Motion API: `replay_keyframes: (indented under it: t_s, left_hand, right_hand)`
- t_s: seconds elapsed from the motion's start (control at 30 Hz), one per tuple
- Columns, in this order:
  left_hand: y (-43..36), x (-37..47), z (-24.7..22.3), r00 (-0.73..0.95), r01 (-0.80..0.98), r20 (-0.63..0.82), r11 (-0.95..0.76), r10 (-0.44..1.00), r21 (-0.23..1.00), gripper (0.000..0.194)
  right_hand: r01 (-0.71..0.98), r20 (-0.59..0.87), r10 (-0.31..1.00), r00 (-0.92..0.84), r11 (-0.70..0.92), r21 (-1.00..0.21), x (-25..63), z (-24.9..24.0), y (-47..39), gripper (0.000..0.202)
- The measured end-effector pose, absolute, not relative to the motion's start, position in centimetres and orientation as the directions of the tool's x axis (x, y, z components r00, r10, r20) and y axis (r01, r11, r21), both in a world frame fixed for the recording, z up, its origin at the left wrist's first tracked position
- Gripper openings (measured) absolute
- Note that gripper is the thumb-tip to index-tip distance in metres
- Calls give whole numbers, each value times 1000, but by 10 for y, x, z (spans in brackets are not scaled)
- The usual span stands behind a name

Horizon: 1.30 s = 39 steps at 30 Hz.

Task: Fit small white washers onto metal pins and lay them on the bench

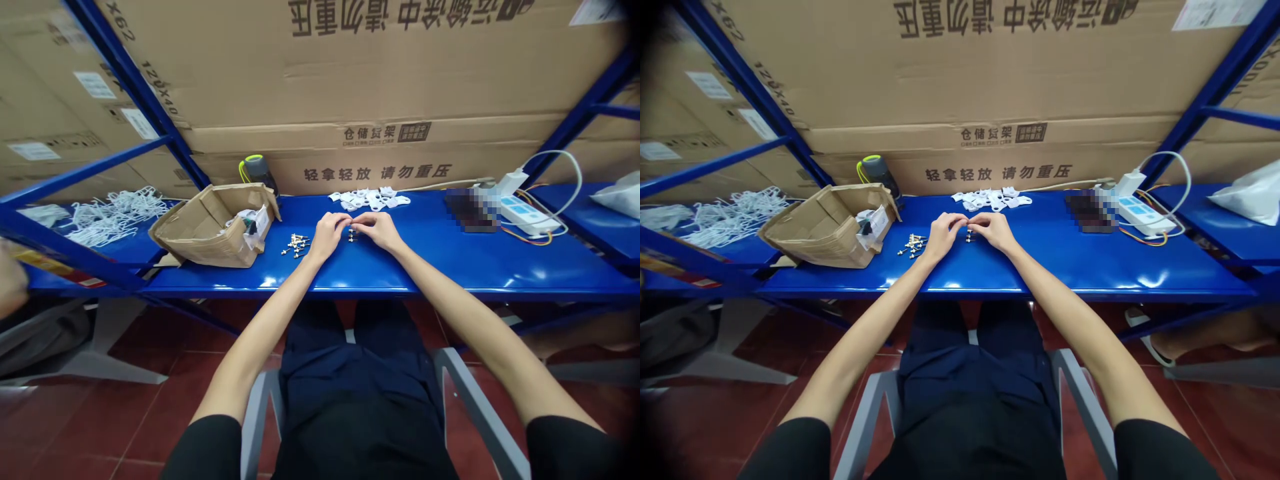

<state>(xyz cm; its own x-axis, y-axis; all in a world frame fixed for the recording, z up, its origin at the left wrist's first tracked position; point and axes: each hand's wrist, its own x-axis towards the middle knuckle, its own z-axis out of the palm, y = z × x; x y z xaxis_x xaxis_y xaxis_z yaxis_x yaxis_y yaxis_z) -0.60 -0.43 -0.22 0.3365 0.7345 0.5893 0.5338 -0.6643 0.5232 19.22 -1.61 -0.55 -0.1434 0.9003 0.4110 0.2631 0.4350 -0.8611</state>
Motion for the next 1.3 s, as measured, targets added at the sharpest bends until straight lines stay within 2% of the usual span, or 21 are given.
replay_keyframes:
  t_s: [0.2, 0.37, 0.77, 0.97, 1.3]
  left_hand:
    - [-6, -5, 4, 242, 371, 590, -636, 770, 677, 16]
    - [-5, -5, 5, 232, 206, 552, -596, 801, 776, 18]
    - [-3, -8, 0, 294, 156, 532, -589, 794, 793, 22]
    - [1, -6, -1, 271, 115, 539, -583, 798, 805, 32]
    - [7, -8, 1, 246, 57, 483, -510, 840, 858, 36]
  right_hand:
    - [143, 440, 896, -64, 444, -884, 195, -2, -12, 47]
    - [127, 448, 893, -43, 449, -884, 194, 1, -14, 46]
    - [151, 438, 895, -87, 446, -882, 193, 2, -21, 44]
    - [173, 497, 866, -58, 499, -849, 191, 3, -19, 46]
    - [163, 483, 875, -38, 483, -860, 193, 4, -16, 43]
